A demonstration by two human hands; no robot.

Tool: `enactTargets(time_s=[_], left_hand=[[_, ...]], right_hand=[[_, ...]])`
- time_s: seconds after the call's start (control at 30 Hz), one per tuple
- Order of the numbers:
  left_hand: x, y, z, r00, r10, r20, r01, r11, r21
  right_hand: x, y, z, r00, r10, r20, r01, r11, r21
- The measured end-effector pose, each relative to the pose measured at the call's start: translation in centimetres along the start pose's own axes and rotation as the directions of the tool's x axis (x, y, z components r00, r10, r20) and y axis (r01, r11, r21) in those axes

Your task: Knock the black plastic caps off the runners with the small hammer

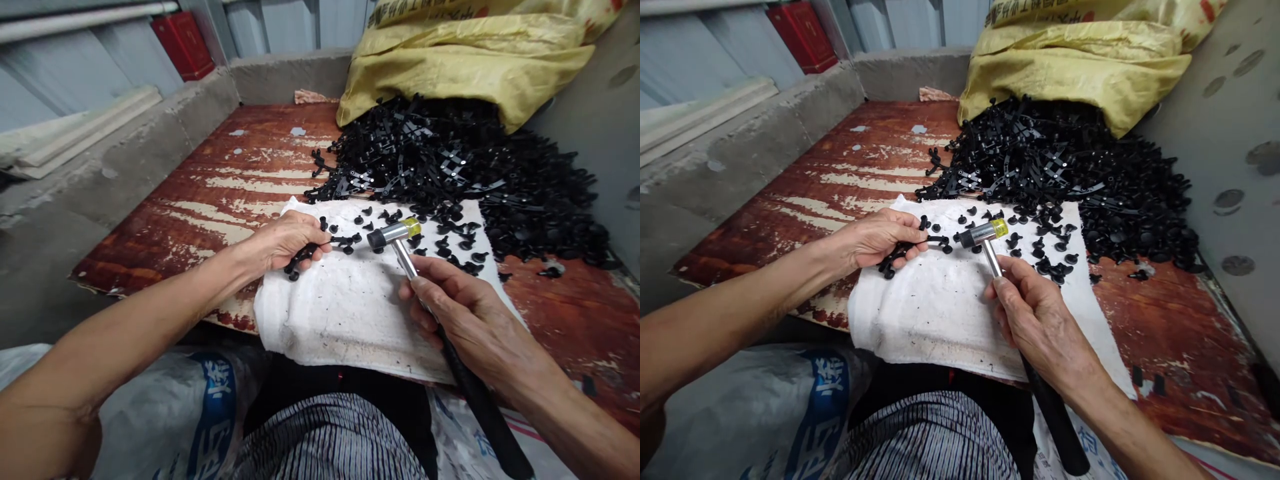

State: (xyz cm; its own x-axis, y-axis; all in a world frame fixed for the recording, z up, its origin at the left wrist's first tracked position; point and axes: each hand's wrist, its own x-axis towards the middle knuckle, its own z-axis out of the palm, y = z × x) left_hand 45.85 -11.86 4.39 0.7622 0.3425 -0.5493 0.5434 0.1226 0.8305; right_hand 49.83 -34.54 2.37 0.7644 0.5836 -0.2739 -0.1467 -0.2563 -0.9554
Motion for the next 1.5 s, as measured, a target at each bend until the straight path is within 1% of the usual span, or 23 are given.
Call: enactTargets(time_s=[0.17, 0.53, 0.6, 0.67, 0.73, 0.77, 0.8, 0.87, 0.9, 0.93, 0.97, 1.0, 1.03, 1.07, 1.1, 1.13, 1.2, 1.27, 1.3, 1.33, 1.37, 1.47, 1.5], left_hand=[[0.1, 0.0, 0.0, 1.000, 0.017, 0.007, -0.016, 1.000, -0.008], [0.2, -0.1, 0.2, 1.000, -0.001, -0.023, 0.001, 1.000, 0.007], [0.2, -0.2, 0.2, 1.000, 0.008, -0.022, -0.008, 1.000, 0.025], [0.3, -0.2, 0.2, 1.000, 0.024, -0.020, -0.023, 0.999, 0.047], [0.4, -0.3, 0.2, 0.999, 0.041, -0.014, -0.040, 0.997, 0.064], [0.4, -0.3, 0.3, 0.999, 0.046, -0.011, -0.046, 0.997, 0.069], [0.4, -0.3, 0.3, 0.999, 0.047, -0.011, -0.047, 0.996, 0.074], [0.4, -0.4, 0.3, 0.998, 0.055, -0.010, -0.054, 0.996, 0.077], [0.3, -0.5, 0.3, 0.998, 0.062, -0.009, -0.061, 0.995, 0.078], [0.3, -0.6, 0.2, 0.997, 0.071, -0.007, -0.070, 0.994, 0.081], [0.3, -0.6, 0.2, 0.997, 0.080, -0.004, -0.080, 0.993, 0.086], [0.3, -0.7, 0.1, 0.996, 0.089, -0.001, -0.089, 0.992, 0.092], [0.4, -0.8, 0.0, 0.996, 0.093, 0.002, -0.093, 0.991, 0.098], [0.4, -0.9, 0.0, 0.996, 0.090, 0.002, -0.089, 0.990, 0.105], [0.5, -0.9, -0.1, 0.996, 0.086, 0.004, -0.085, 0.990, 0.110], [0.5, -1.0, -0.1, 0.996, 0.084, 0.008, -0.084, 0.990, 0.111], [0.5, -1.0, -0.2, 0.996, 0.090, 0.019, -0.092, 0.990, 0.106], [0.5, -1.1, -0.2, 0.994, 0.107, 0.028, -0.110, 0.989, 0.099], [0.5, -1.1, -0.2, 0.993, 0.115, 0.032, -0.118, 0.989, 0.093], [0.6, -1.1, -0.2, 0.992, 0.120, 0.033, -0.122, 0.989, 0.089], [0.6, -1.2, -0.2, 0.992, 0.122, 0.032, -0.124, 0.988, 0.088], [0.7, -1.3, -0.3, 0.991, 0.127, 0.033, -0.130, 0.986, 0.101], [0.7, -1.4, -0.3, 0.991, 0.130, 0.034, -0.133, 0.986, 0.104]], right_hand=[[0.1, 0.3, -0.1, 1.000, -0.007, 0.000, 0.007, 1.000, 0.003], [-0.1, 0.1, -0.1, 1.000, -0.021, 0.017, 0.022, 0.999, -0.029], [0.0, 0.3, -0.2, 0.999, -0.031, 0.022, 0.032, 0.998, -0.058], [0.2, 0.3, -0.2, 0.998, -0.065, 0.019, 0.067, 0.989, -0.130], [0.4, 0.1, -0.2, 0.985, -0.171, 0.022, 0.171, 0.950, -0.261], [0.5, -0.1, -0.1, 0.966, -0.256, 0.026, 0.250, 0.907, -0.340], [0.6, -0.4, -0.1, 0.933, -0.359, 0.031, 0.339, 0.844, -0.417], [0.8, -0.8, 0.0, 0.825, -0.564, 0.040, 0.488, 0.674, -0.554], [0.9, -1.0, 0.0, 0.766, -0.641, 0.052, 0.527, 0.580, -0.621], [1.1, -1.0, 0.0, 0.725, -0.684, 0.083, 0.538, 0.486, -0.689], [1.3, -0.9, 0.0, 0.710, -0.692, 0.132, 0.526, 0.396, -0.753], [1.5, -0.8, 0.0, 0.717, -0.672, 0.184, 0.502, 0.314, -0.806], [1.7, -0.7, 0.0, 0.738, -0.634, 0.232, 0.478, 0.248, -0.843], [1.8, -0.6, -0.1, 0.756, -0.598, 0.265, 0.464, 0.205, -0.862], [1.8, -0.6, -0.1, 0.763, -0.581, 0.282, 0.463, 0.188, -0.866], [1.8, -0.7, -0.1, 0.753, -0.593, 0.285, 0.474, 0.190, -0.859], [1.5, -1.1, -0.1, 0.697, -0.668, 0.260, 0.520, 0.222, -0.825], [1.1, -1.6, 0.0, 0.625, -0.750, 0.214, 0.563, 0.244, -0.789], [1.0, -1.7, 0.1, 0.605, -0.772, 0.195, 0.571, 0.249, -0.782], [1.0, -1.7, 0.1, 0.608, -0.770, 0.194, 0.567, 0.249, -0.785], [1.1, -1.7, 0.2, 0.634, -0.744, 0.212, 0.551, 0.242, -0.799], [1.6, -1.2, 0.0, 0.756, -0.590, 0.284, 0.480, 0.205, -0.853], [1.7, -1.2, -0.1, 0.773, -0.563, 0.292, 0.474, 0.206, -0.856]])
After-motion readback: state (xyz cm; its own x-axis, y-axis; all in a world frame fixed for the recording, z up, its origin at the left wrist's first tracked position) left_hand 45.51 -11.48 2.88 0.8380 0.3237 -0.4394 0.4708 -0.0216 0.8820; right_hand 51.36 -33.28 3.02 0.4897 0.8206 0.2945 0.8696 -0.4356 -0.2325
